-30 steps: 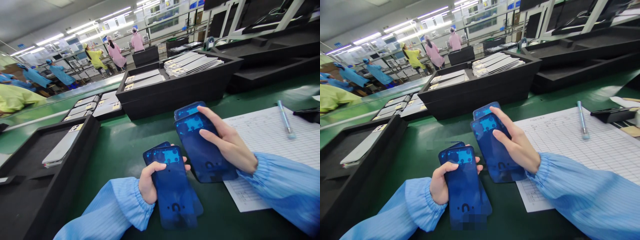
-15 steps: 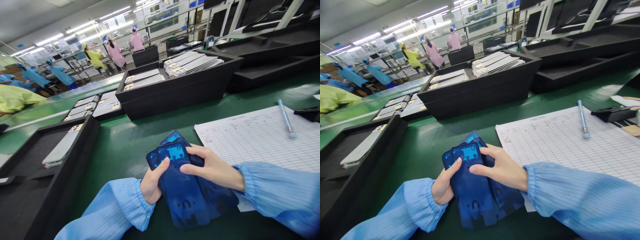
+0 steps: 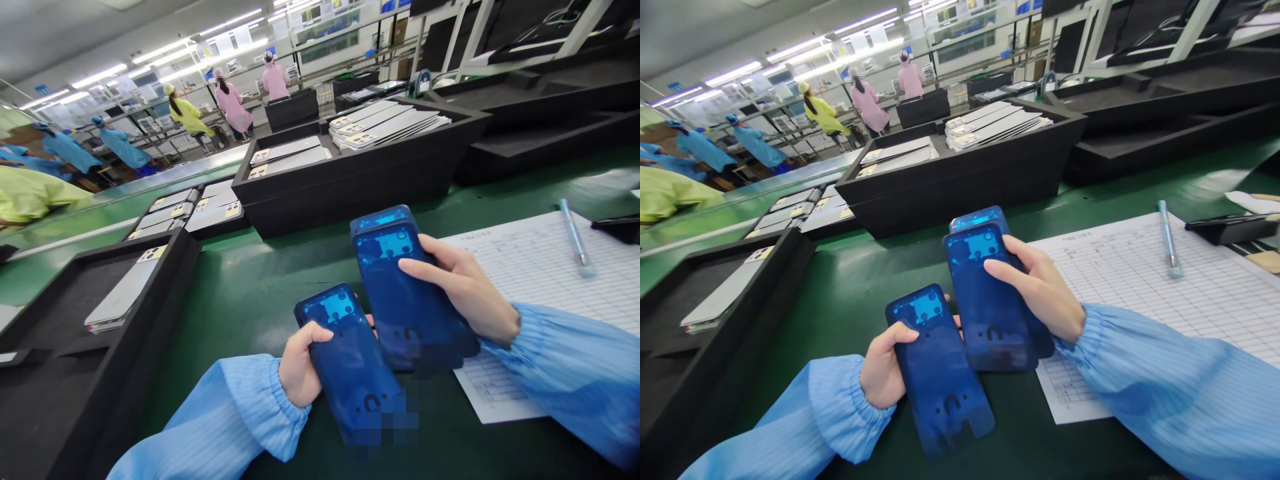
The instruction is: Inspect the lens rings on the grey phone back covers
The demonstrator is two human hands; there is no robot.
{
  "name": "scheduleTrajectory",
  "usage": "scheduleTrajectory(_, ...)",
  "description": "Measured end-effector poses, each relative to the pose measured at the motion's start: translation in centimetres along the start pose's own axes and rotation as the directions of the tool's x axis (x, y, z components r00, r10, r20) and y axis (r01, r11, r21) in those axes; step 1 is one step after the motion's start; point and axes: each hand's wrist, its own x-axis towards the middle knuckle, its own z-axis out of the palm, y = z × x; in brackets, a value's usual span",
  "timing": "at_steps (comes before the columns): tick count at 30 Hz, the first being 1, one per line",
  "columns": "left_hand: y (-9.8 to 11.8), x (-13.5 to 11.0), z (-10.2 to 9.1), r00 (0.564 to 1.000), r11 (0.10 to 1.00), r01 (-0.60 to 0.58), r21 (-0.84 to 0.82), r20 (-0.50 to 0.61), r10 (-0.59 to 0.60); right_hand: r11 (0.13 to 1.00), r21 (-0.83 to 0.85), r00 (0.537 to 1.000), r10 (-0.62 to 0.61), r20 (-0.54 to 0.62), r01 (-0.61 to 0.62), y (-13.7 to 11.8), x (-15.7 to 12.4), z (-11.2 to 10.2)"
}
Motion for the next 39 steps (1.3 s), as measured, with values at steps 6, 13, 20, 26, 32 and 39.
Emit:
scheduleTrajectory(6,-0.3,-0.2,0.2,0.995,0.987,-0.093,0.128,-0.022,0.096,0.962,-0.219,0.983,-0.179,-0.049,0.164,0.1,0.4,-0.4)
scheduleTrajectory(13,-0.7,-0.1,0.3,0.965,0.979,-0.181,0.087,-0.178,0.195,0.92,-0.346,0.969,-0.11,0.223,0.184,1.2,-0.5,1.0)
scheduleTrajectory(20,-0.7,-0.2,0.9,0.949,0.97,-0.201,0.14,-0.217,0.228,0.908,-0.389,0.982,-0.099,0.163,0.156,1.4,-1.3,2.5)
scheduleTrajectory(26,-0.6,-0.2,0.7,0.955,0.972,-0.185,0.147,-0.204,0.213,0.914,-0.392,0.986,-0.046,0.159,0.106,1.9,-1.6,2.8)
scheduleTrajectory(32,-0.2,-0.2,0.2,0.962,0.998,-0.033,0.046,-0.27,0.044,0.931,-0.358,0.996,-0.085,-0.028,0.07,1.0,-1.0,1.8)
scheduleTrajectory(39,-0.4,-0.2,0.3,0.987,0.98,-0.159,0.117,0.052,0.154,0.965,-0.253,0.973,-0.121,-0.195,0.069,0.3,0.2,-0.3)
